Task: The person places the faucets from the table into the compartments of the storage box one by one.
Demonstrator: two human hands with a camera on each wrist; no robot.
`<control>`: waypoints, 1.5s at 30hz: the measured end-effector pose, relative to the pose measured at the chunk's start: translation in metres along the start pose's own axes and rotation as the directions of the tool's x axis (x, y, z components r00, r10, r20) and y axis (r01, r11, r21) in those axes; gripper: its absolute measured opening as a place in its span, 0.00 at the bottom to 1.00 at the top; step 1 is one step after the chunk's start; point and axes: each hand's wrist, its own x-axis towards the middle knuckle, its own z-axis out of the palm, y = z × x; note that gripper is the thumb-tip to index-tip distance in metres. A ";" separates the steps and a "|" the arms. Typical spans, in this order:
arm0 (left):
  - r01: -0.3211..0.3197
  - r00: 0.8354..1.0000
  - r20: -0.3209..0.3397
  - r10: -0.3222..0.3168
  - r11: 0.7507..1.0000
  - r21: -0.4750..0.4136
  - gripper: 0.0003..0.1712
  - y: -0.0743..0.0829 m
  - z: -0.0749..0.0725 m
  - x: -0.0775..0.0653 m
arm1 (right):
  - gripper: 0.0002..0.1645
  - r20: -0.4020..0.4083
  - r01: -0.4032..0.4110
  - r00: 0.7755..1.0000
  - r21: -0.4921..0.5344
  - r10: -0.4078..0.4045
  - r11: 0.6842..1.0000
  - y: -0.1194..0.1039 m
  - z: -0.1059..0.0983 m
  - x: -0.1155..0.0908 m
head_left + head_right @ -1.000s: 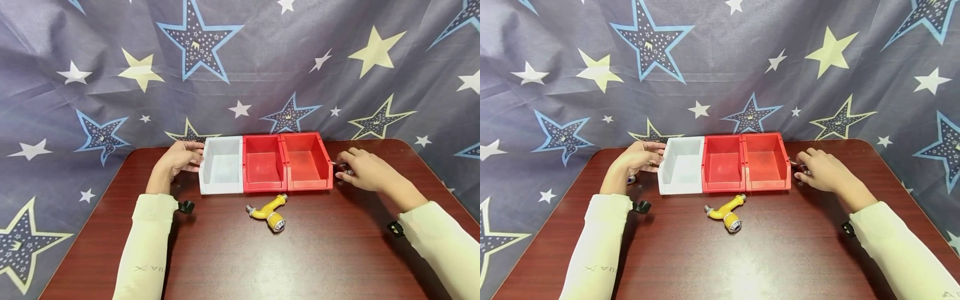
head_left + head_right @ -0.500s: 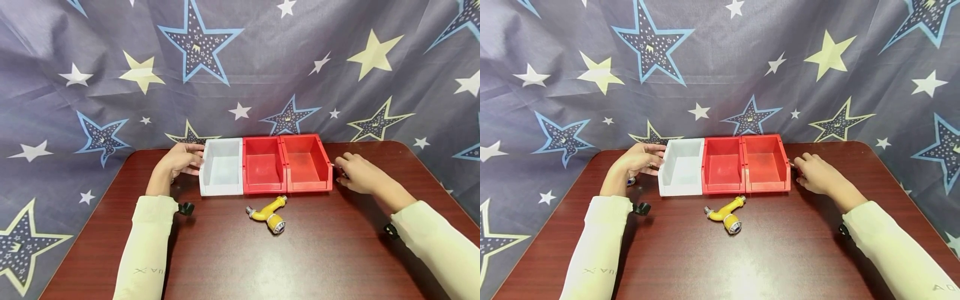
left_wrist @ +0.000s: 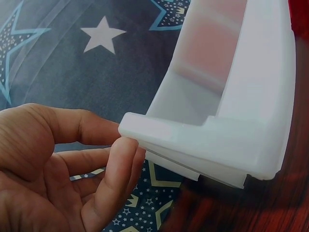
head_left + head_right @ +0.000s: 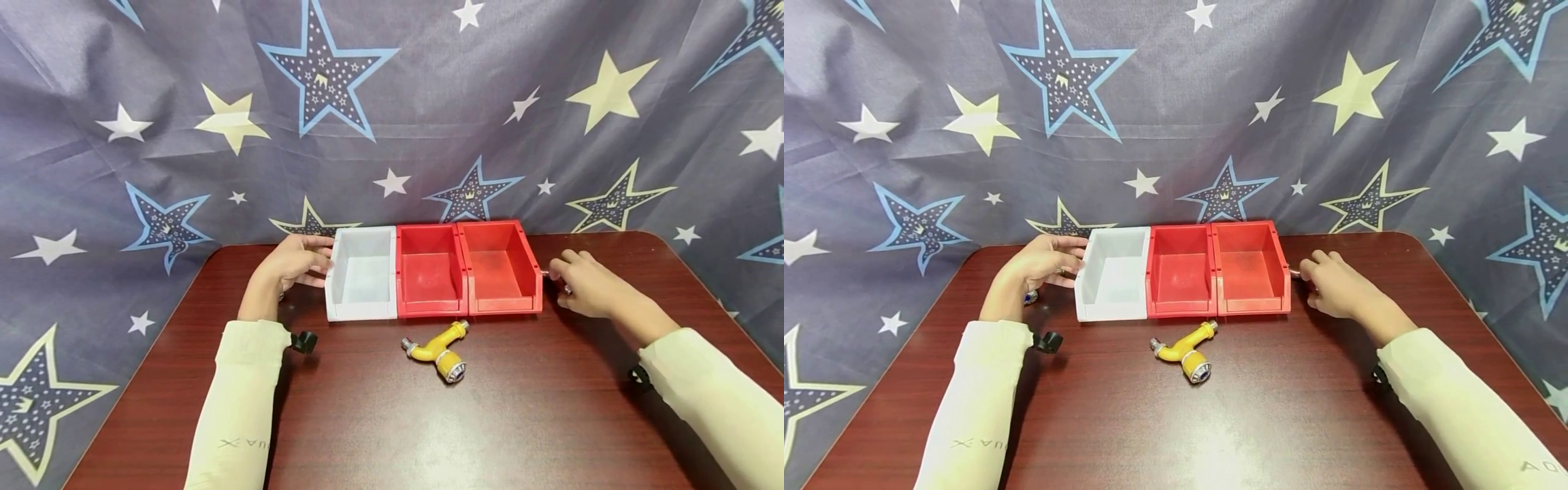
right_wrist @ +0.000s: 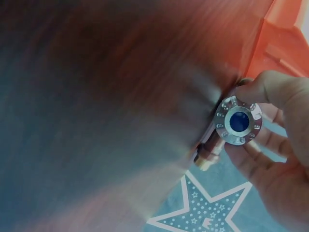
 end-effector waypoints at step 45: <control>-0.014 1.000 0.012 0.014 1.000 0.008 0.38 -0.001 -0.002 -0.001 | 0.25 0.179 -0.314 0.929 -0.082 0.324 0.946 -0.006 -0.005 0.007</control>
